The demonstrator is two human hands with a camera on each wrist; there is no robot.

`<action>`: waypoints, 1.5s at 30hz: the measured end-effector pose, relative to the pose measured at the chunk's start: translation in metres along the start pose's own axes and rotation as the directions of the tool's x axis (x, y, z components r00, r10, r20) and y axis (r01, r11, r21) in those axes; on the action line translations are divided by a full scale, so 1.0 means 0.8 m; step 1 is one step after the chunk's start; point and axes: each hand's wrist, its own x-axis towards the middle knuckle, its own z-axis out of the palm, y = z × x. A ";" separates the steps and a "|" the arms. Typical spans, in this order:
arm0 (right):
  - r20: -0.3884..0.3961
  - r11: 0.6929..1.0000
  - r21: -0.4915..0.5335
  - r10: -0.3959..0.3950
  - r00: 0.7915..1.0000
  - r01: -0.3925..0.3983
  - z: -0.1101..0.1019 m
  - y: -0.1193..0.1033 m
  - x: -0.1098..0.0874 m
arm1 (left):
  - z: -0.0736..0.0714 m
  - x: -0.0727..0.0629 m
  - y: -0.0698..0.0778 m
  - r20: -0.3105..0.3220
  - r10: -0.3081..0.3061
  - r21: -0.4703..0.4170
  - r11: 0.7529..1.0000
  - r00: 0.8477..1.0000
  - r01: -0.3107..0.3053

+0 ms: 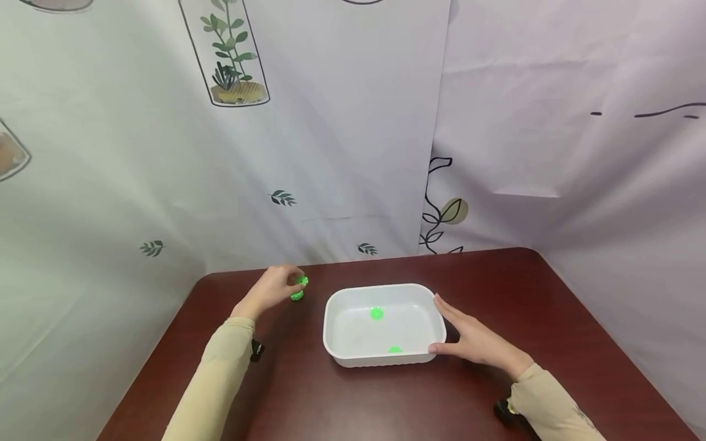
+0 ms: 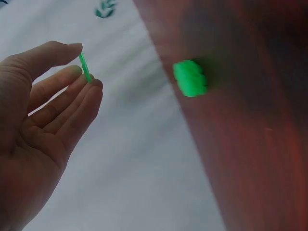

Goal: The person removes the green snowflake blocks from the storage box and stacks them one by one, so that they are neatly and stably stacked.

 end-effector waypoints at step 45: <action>0.021 1.000 0.010 0.013 1.000 -0.013 -0.001 -0.003 0.000 | 0.052 -0.001 -0.068 -0.019 -0.160 -0.013 0.987 0.987 0.159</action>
